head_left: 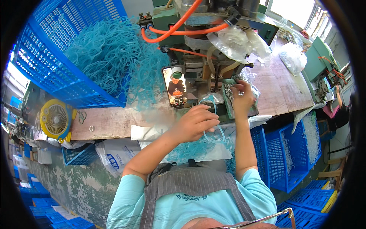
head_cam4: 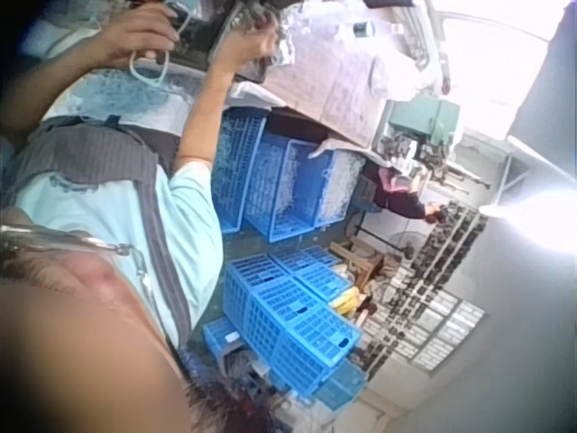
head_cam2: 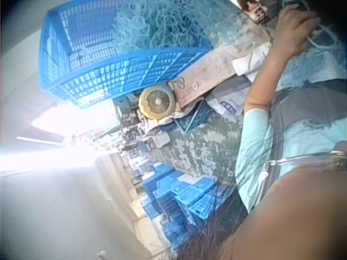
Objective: The person repeatedly picks up light blue plastic rings and places them into a machine to attach small metal components. The person handles the rings one at a time, feeding them into the machine and removing the finished pieces.
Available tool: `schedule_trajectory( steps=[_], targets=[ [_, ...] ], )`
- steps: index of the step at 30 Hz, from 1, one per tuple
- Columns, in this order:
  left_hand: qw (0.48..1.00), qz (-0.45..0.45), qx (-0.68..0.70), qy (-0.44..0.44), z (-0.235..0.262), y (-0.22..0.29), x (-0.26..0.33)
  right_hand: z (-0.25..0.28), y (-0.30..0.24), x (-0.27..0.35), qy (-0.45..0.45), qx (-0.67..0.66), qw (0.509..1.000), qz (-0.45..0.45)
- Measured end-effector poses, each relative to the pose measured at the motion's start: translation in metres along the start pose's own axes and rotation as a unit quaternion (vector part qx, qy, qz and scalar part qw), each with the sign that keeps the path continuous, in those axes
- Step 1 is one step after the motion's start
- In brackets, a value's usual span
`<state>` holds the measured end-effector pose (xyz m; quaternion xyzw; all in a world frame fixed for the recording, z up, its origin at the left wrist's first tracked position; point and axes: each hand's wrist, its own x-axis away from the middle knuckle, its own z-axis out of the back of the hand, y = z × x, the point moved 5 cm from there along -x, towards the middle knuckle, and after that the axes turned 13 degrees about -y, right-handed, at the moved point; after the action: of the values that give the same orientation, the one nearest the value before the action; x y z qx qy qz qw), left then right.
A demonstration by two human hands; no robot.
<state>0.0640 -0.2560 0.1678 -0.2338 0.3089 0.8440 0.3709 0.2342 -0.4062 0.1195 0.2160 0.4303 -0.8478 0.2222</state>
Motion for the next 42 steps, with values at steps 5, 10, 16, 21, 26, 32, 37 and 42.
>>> schedule_trajectory(
  steps=[5,10,16,21,26,32,37,42],
  targets=[
    [1.000,0.002,0.008,0.020,0.000,0.000,0.002,0.000,0.091,0.001,-0.107,-0.004,0.985,-0.132],
    [1.000,-0.003,0.001,0.022,0.000,0.001,0.002,-0.006,0.076,0.015,-0.125,0.201,0.968,0.078],
    [0.988,0.011,-0.141,0.064,0.001,-0.003,0.024,0.002,0.082,0.010,-0.061,0.045,0.997,-0.005],
    [0.893,0.359,-0.207,0.177,0.028,-0.072,0.104,0.005,0.077,0.013,-0.050,0.026,0.998,0.000],
    [0.760,0.592,-0.252,0.088,0.040,-0.126,0.183,0.006,0.072,0.012,-0.035,0.043,0.998,0.036],
    [0.764,0.570,-0.254,0.164,0.053,-0.131,0.196,0.004,0.078,0.013,-0.033,0.055,0.997,0.040],
    [0.790,0.532,-0.137,0.272,0.079,-0.115,0.169,0.004,0.067,0.013,-0.030,0.124,0.990,0.066],
    [0.903,0.284,-0.256,0.194,0.066,-0.058,0.088,-0.010,0.040,0.011,-0.068,-0.016,0.997,-0.026]
  ],
)
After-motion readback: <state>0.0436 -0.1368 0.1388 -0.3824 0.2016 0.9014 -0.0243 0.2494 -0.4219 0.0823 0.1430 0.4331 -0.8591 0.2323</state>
